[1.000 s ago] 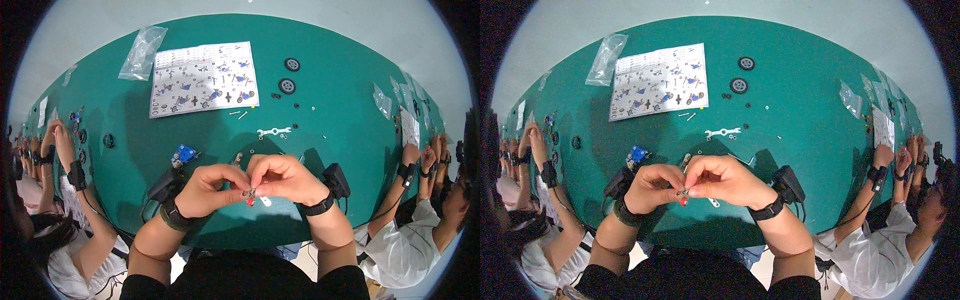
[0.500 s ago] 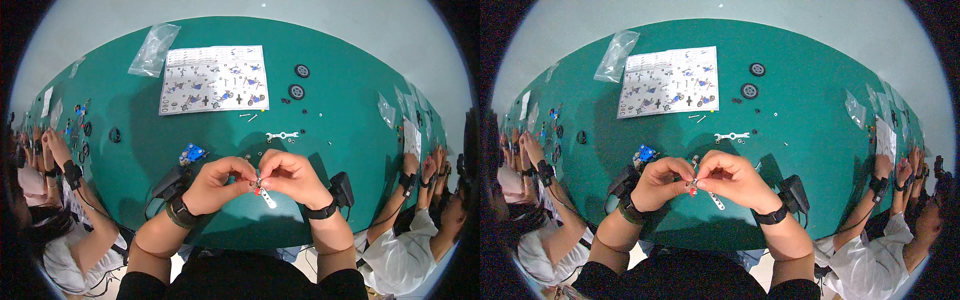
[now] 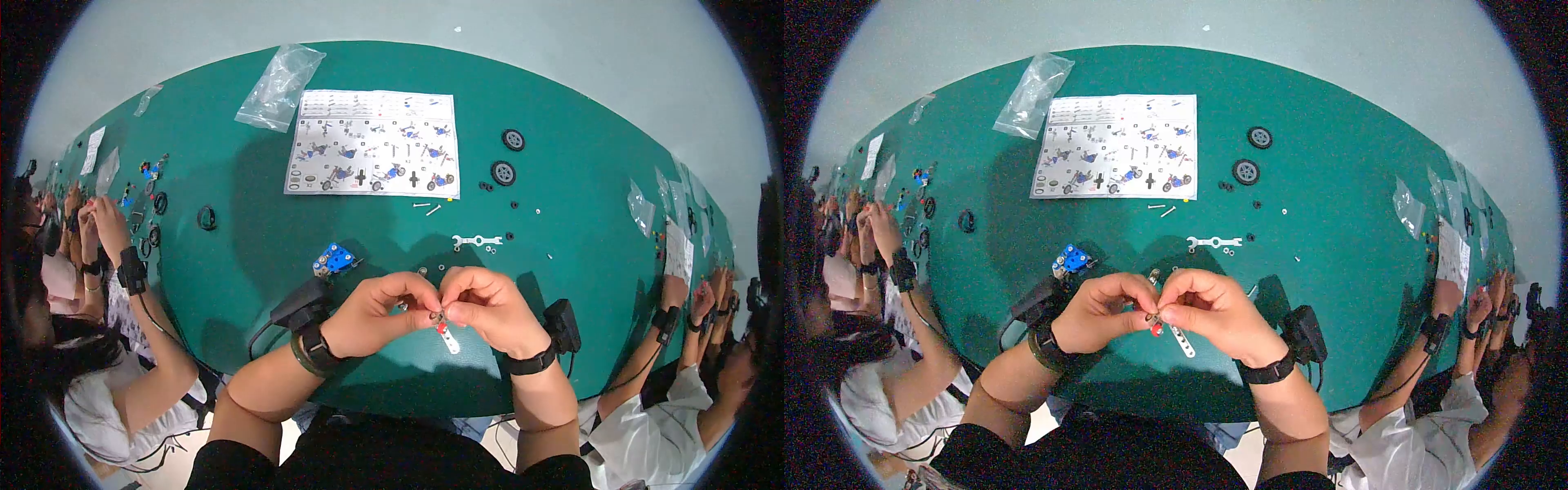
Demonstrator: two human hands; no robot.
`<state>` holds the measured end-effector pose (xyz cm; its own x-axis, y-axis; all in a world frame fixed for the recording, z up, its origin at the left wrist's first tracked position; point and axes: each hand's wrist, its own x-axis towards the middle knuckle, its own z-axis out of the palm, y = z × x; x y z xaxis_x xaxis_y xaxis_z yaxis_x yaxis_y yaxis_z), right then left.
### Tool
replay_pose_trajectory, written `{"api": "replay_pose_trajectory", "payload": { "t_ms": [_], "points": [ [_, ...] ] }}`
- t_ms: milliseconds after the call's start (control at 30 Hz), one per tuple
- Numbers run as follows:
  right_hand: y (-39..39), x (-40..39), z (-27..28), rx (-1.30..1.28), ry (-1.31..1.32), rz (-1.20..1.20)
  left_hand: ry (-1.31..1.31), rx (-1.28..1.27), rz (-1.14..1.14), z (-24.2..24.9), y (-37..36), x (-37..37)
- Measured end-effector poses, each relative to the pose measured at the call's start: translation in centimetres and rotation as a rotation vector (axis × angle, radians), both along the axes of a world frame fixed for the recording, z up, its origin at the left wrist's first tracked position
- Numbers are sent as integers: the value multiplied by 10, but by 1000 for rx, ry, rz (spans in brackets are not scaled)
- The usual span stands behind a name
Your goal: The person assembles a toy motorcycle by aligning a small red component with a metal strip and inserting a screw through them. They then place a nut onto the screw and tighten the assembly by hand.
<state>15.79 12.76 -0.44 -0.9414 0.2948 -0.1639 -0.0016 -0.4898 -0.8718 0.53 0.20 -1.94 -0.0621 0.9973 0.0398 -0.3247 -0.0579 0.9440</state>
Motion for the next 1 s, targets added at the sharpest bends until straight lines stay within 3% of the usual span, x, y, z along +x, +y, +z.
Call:
{"api": "replay_pose_trajectory", "payload": {
  "t_ms": [600,1000],
  "points": [
    [-7,-3,-2,-37,-4,-62,52,42,38,-4,-1,-2],
    [-16,-5,-2,25,53,-150,-298,-5,-24,-7,-1,6]
  ]
}}
